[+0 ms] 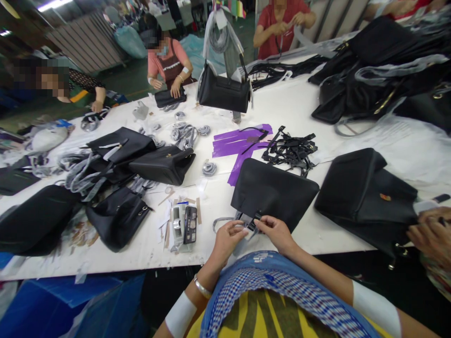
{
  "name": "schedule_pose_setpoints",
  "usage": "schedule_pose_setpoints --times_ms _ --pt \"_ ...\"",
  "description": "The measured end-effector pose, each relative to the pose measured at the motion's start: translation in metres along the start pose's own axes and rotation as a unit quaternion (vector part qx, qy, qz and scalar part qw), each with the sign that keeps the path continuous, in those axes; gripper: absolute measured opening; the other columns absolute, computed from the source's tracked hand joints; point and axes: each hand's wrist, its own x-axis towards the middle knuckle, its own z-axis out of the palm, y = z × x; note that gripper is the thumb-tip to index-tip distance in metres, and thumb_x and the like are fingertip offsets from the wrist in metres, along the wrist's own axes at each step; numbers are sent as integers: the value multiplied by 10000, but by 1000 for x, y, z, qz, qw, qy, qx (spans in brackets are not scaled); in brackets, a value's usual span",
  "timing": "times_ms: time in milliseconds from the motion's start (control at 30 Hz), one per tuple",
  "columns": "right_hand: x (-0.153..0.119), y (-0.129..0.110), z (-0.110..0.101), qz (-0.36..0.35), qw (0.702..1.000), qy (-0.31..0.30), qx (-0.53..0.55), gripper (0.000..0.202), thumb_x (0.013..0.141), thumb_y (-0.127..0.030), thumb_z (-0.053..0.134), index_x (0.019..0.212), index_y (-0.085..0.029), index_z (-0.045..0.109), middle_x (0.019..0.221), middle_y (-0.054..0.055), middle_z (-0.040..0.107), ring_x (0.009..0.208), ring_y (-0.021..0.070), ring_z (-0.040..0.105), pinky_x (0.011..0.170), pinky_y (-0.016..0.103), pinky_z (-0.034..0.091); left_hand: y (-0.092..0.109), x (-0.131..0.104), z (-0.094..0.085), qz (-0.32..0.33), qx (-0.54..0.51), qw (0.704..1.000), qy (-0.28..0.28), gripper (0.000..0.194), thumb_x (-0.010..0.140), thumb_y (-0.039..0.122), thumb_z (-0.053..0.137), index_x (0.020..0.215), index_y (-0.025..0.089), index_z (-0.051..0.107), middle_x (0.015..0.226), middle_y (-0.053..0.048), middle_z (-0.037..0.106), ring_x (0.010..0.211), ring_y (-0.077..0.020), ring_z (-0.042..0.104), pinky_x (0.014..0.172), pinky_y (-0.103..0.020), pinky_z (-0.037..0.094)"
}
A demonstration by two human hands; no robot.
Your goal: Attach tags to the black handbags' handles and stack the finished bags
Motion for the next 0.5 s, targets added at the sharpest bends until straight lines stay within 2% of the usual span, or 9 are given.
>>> schedule_pose_setpoints --times_ms 133,233,367,500 --pt "-1 0 -1 -10 1000 13 -7 380 718 -546 674 642 -184 585 578 -24 532 581 127 464 564 248 364 2 -3 -1 3 -13 1000 -28 518 609 323 808 1053 132 622 856 -77 708 815 -198 678 800 -310 522" --pt "-2 -2 0 -7 1000 -13 12 355 710 -529 690 687 -185 605 617 -19 560 624 136 503 600 246 404 0 -2 -1 11 -12 999 -28 529 618 329 804 1071 132 615 885 -86 704 853 -206 675 829 -327 522" --pt "-2 -2 2 18 994 -69 80 369 661 -498 748 836 -194 632 802 17 651 739 163 576 692 270 464 -1 0 0 22 -2 1000 -11 539 616 337 801 1075 125 614 906 -94 698 872 -207 669 829 -320 520" --pt "1 6 1 36 990 -77 111 353 645 -460 777 765 -202 569 685 -22 603 664 137 562 663 265 465 -1 -1 -1 11 11 1000 -10 550 610 324 804 1086 123 616 874 -83 692 828 -197 670 806 -313 523"
